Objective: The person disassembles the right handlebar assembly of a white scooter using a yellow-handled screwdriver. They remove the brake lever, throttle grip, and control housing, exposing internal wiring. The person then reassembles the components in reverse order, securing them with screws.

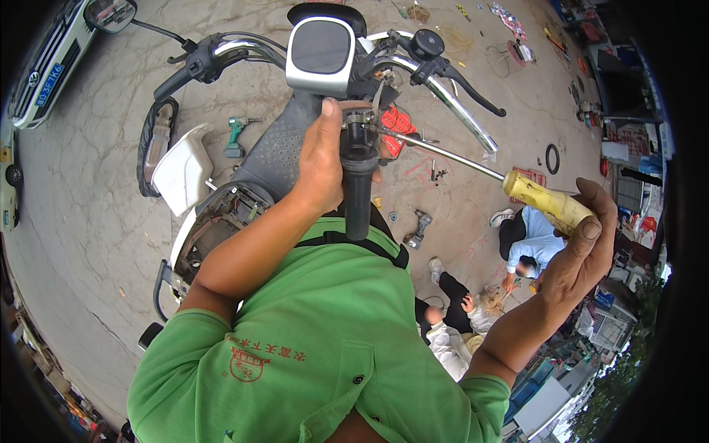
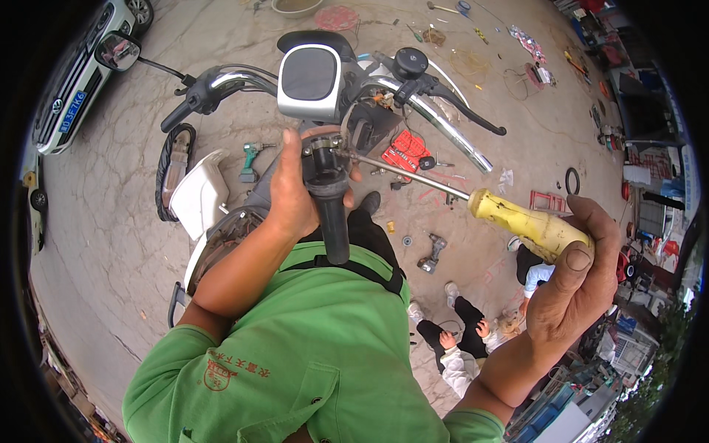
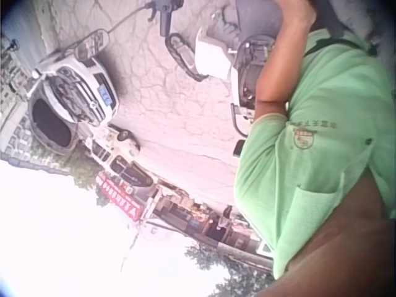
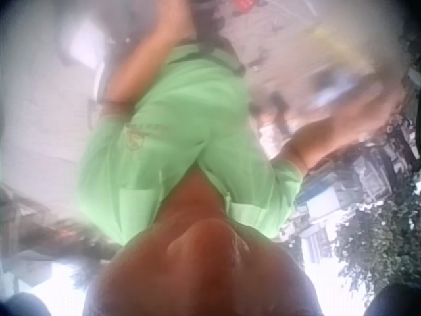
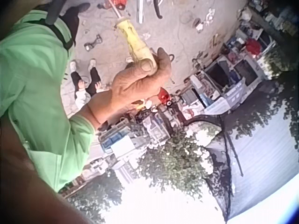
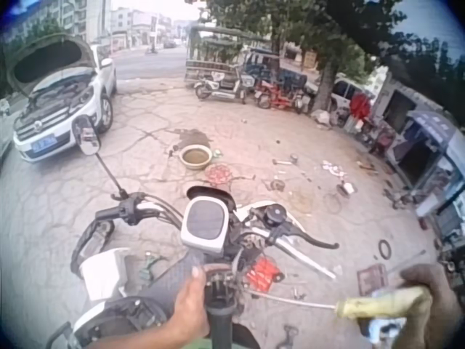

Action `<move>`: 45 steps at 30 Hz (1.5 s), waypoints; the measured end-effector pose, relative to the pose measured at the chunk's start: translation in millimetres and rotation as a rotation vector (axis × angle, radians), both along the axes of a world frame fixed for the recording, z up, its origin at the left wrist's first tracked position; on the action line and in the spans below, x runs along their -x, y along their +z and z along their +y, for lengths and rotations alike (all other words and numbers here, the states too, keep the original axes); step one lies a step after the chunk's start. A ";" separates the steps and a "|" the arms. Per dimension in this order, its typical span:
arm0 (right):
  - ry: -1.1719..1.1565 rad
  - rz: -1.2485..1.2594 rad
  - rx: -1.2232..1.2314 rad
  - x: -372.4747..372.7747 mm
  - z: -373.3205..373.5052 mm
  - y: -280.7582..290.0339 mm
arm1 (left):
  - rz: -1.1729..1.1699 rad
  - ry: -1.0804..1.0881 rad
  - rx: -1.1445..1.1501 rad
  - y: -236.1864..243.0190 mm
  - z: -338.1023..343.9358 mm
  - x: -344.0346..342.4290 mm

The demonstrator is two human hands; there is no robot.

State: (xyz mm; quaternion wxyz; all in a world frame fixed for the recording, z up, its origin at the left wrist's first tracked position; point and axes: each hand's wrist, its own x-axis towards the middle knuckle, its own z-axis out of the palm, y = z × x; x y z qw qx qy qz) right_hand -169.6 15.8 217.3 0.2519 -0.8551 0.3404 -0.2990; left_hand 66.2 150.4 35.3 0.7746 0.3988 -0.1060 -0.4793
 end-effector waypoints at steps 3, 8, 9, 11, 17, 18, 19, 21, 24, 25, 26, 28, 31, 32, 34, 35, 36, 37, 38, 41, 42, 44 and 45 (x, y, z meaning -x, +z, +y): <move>0.111 -0.044 0.109 2.4 -1.2 -7.7 | -0.015 0.008 -0.004 0.9 1.5 -1.3; 0.382 -0.110 0.081 -13.4 -6.3 -5.6 | -0.026 0.027 0.012 -0.3 1.5 -1.4; 0.322 -0.121 0.046 -15.2 -2.9 -5.8 | -0.017 0.026 0.010 -0.5 1.8 -1.3; 0.205 -0.142 -0.025 -17.9 8.7 -5.9 | -0.025 0.023 0.027 -4.2 0.4 -0.9; 0.179 -0.135 0.119 -2.7 1.7 -8.8 | -0.030 0.012 0.027 -2.4 -1.5 -2.1; 0.248 -0.180 0.130 -8.2 1.7 -9.8 | -0.029 0.017 0.021 -2.2 -2.0 -2.2; 0.320 -0.223 0.139 -14.1 1.6 -10.9 | -0.020 0.008 0.022 -2.6 -1.5 -2.7; 0.375 -0.249 0.083 -20.6 4.3 -8.6 | 0.000 -0.011 0.023 -3.2 -0.1 -4.1; 0.188 -0.092 0.061 -8.7 2.2 -3.3 | 0.017 0.008 -0.002 0.3 -0.6 -4.3; 0.157 -0.071 0.068 -4.0 1.6 -2.6 | 0.018 0.003 0.003 1.0 -0.6 -4.9; 0.125 -0.050 0.075 0.9 1.1 -1.8 | 0.019 -0.001 0.008 1.6 -0.5 -5.7; 0.160 -0.094 0.125 -6.3 1.7 -7.0 | 0.013 0.009 0.005 1.6 -0.1 -6.6; 0.298 -0.169 0.119 -18.2 3.7 -6.8 | 0.013 0.017 0.007 1.0 -0.6 -6.5; 0.317 -0.181 0.100 -20.4 2.2 -6.4 | 0.013 0.008 0.015 0.0 0.1 -6.2; 0.214 -0.186 0.036 -23.1 11.8 -5.6 | 0.021 -0.007 0.027 -1.3 0.3 -6.5; 0.134 -0.106 0.055 -10.2 7.8 -5.2 | 0.024 -0.010 0.030 -2.0 0.3 -6.6; 0.053 -0.024 0.075 -1.0 1.3 -1.6 | 0.029 -0.013 0.034 -2.1 0.3 -6.5; 0.051 -0.046 0.089 5.7 0.8 -4.2 | 0.032 -0.015 0.037 -1.7 0.1 -6.0; 0.046 -0.067 0.103 11.3 1.4 -6.0 | 0.035 -0.018 0.040 -1.1 -0.1 -5.2; 0.205 -0.239 0.168 -17.6 9.3 -10.1 | 0.015 -0.015 0.035 -2.3 0.4 -4.8; 0.254 -0.237 0.145 -17.1 7.0 -9.4 | 0.011 -0.019 0.038 -2.1 0.5 -4.9; 0.285 -0.220 0.100 -19.4 8.1 -5.9 | 0.029 -0.006 0.027 -0.2 0.3 -2.7; 0.263 -0.202 0.081 -21.3 13.2 -3.4 | 0.040 -0.003 0.023 0.6 -0.2 -1.8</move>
